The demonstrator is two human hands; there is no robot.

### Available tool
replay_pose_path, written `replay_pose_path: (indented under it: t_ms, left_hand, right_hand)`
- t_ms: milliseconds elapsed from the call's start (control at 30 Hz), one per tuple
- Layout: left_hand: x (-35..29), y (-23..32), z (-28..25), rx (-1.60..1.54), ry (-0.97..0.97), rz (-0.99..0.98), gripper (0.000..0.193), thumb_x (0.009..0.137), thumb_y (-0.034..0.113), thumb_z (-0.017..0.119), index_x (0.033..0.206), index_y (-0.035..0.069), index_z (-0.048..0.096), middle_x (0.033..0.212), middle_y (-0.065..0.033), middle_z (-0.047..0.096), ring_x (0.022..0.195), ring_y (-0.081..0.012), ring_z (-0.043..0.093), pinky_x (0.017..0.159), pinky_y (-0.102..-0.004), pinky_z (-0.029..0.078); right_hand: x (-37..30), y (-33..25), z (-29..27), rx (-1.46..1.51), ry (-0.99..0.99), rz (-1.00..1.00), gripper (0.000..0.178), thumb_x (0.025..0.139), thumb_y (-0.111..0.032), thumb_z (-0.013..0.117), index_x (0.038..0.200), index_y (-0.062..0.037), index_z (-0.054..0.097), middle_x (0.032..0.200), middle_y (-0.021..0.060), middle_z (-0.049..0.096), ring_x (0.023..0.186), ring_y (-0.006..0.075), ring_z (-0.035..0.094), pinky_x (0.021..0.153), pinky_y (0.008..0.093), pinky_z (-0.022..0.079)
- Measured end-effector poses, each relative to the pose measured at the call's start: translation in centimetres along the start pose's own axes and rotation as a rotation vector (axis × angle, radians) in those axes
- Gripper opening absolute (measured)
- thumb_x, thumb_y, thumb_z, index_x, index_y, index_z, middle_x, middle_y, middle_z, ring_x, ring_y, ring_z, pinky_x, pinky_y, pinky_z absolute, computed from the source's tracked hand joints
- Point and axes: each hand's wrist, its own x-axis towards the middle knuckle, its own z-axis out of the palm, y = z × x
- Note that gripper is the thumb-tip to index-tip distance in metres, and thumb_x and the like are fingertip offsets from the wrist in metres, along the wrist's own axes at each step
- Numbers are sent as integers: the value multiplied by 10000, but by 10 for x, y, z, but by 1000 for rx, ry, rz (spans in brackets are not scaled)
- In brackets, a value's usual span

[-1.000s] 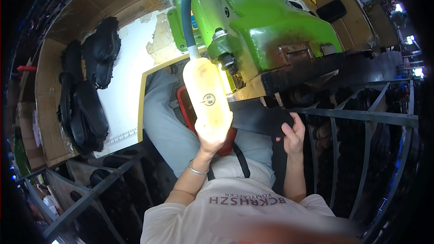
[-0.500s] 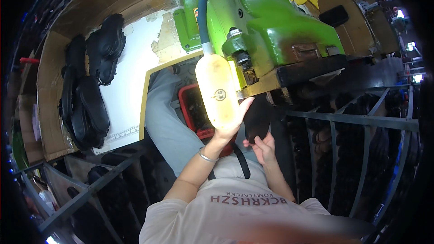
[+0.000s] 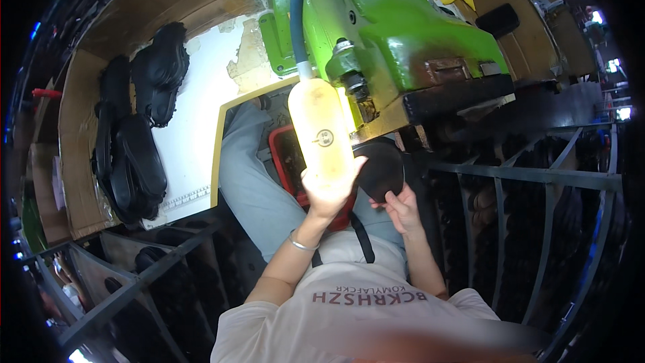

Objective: Operating an industrial machine to assemble shoe components in a factory setting.

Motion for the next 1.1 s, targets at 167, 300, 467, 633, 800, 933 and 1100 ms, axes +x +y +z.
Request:
replay_pose_path:
  t_ms: [167,300,467,633,800,933,1100]
  left_hand:
    - [9,-2,16,-61,110,-78,312,691,23,799,938,-36,618,834,-34,634,695,-89,552,674,-239,489]
    - [6,8,7,-42,97,-12,323,694,-2,786,963,-37,612,872,-49,644,731,-95,577,685,-244,493]
    - [3,14,-4,-161,110,-105,391,682,-23,776,1026,-51,591,941,-92,660,813,-138,624,758,-276,502]
    - [7,20,-19,50,-13,-79,311,723,-133,687,983,-41,544,907,-113,626,804,-159,620,762,-258,517]
    - [10,30,-33,-60,-37,-158,346,704,-92,725,1008,-48,565,914,-90,628,813,-149,611,770,-263,502]
    - [12,45,-50,-34,-20,-151,259,751,-94,659,989,-70,560,934,-101,631,856,-152,615,786,-267,496]
    - [1,37,-88,-184,96,-285,318,727,-110,679,998,-38,528,931,-107,630,843,-146,609,777,-255,488]
  right_hand:
    - [-18,15,3,55,20,10,259,876,-53,570,1118,3,497,991,137,613,820,225,624,669,351,525]
    - [-29,-13,1,6,116,-121,309,848,-37,577,1140,16,493,1004,125,615,807,197,623,562,320,523]
    - [-16,-65,3,-152,250,-248,310,821,-48,593,1112,9,502,903,66,605,677,120,576,427,238,445]
    - [20,-109,17,-315,199,-355,246,816,-84,628,1028,9,545,780,15,590,568,33,525,401,152,372]
    - [45,-122,38,-332,99,-402,219,809,-101,644,980,7,560,757,7,590,574,20,523,421,123,350]
    - [55,-111,50,-350,43,-408,235,790,-119,667,970,-2,569,761,-4,589,589,10,513,428,126,337]
    - [59,-90,70,-432,-101,-414,273,780,-102,673,1015,2,581,901,2,587,666,16,507,508,141,366]
